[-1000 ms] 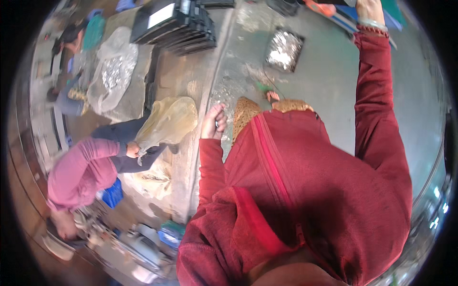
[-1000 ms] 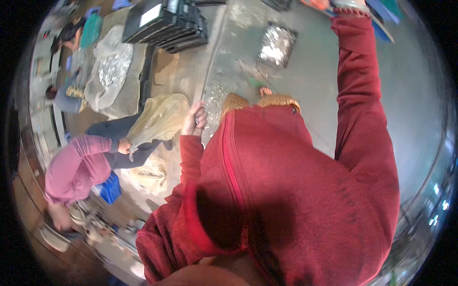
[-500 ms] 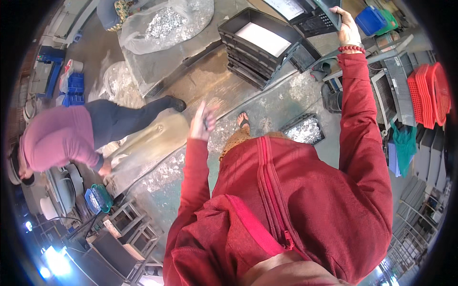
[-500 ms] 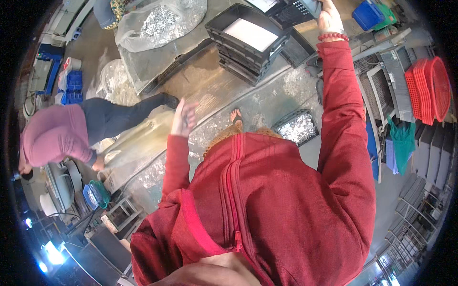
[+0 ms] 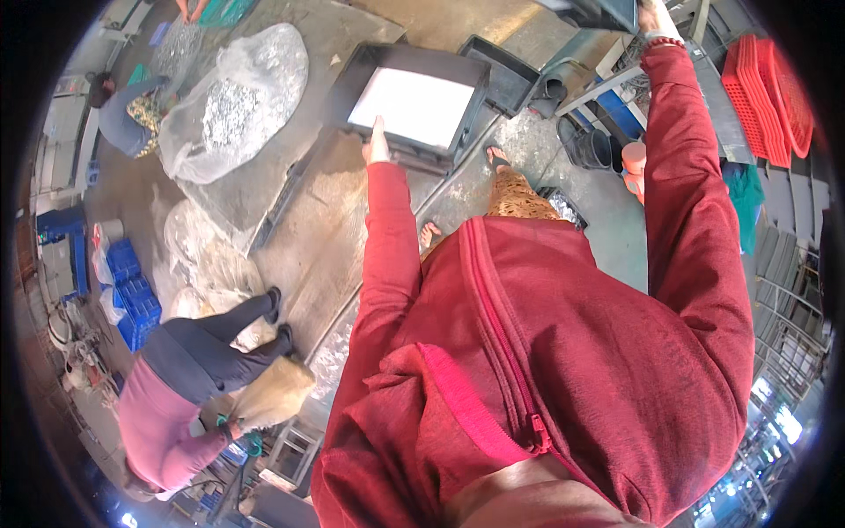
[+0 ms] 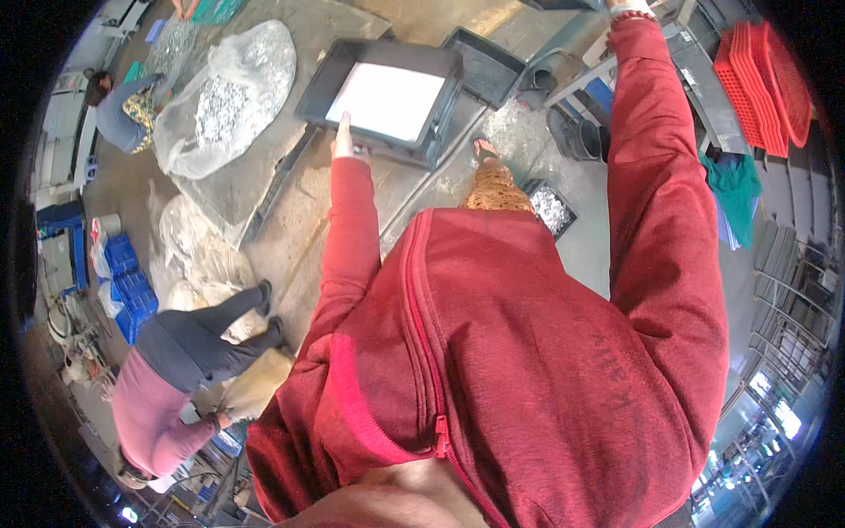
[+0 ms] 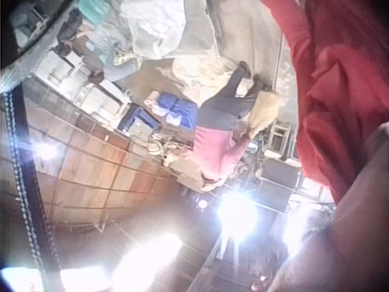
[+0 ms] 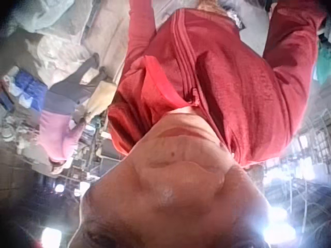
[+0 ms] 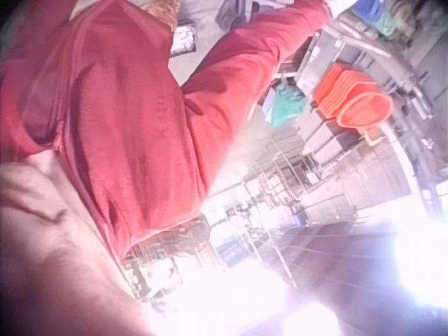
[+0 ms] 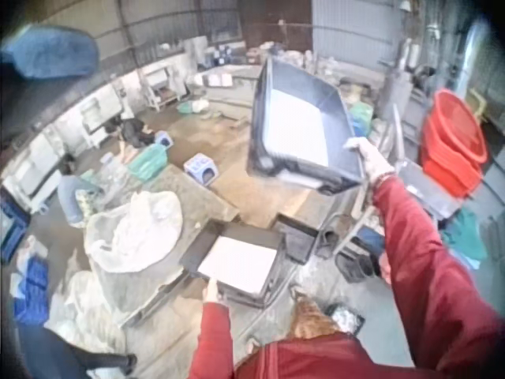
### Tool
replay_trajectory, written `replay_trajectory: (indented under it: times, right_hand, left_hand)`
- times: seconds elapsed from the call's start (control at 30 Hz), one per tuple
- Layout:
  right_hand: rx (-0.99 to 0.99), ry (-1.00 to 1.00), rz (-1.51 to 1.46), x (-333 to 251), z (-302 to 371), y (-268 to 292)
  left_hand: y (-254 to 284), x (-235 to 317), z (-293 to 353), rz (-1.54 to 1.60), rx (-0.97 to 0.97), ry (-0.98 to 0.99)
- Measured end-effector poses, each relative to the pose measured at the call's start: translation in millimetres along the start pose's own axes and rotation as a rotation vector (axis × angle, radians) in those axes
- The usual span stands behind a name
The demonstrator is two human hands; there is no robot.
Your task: The person pours metal parts from a bag into crates, stacks the crates, and walks to another workstation. The person then sits down and sorts metal buckles from a plastic sheet by hand.
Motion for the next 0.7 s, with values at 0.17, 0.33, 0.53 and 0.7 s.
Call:
replay_trajectory:
  times: [0.17, 0.33, 0.53, 0.7]
  right_hand:
    - [-0.064, -0.346, 0.111, 182.1, -71.9, 160.7]
    - [-0.067, -0.902, -0.056, 382.9, -20.3, 228.9]
    - [-0.204, -1.154, 0.062, 523.3, -7.3, 184.1]
    - [-0.229, -1.258, -0.010, 617.5, 23.5, 161.1]
  left_hand:
    - [-58.9, 29.0, -2.3, 0.316, -0.191, -0.239]
    - [-24.9, 9.1, 16.0, 0.006, 0.211, 0.005]
    - [7.5, 5.5, -1.1, -0.379, 0.499, -0.052]
    - [4.9, 7.8, 12.5, -0.340, 0.572, 0.133]
Point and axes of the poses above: each hand's wrist, its own z-axis away from the middle knuckle, its own y-axis out of the back of the hand, x = y × z, the point moved 10 cm from there along -z, towards the middle knuckle, and after that the axes turned 15 degrees about -z, right-handed, at the moved point
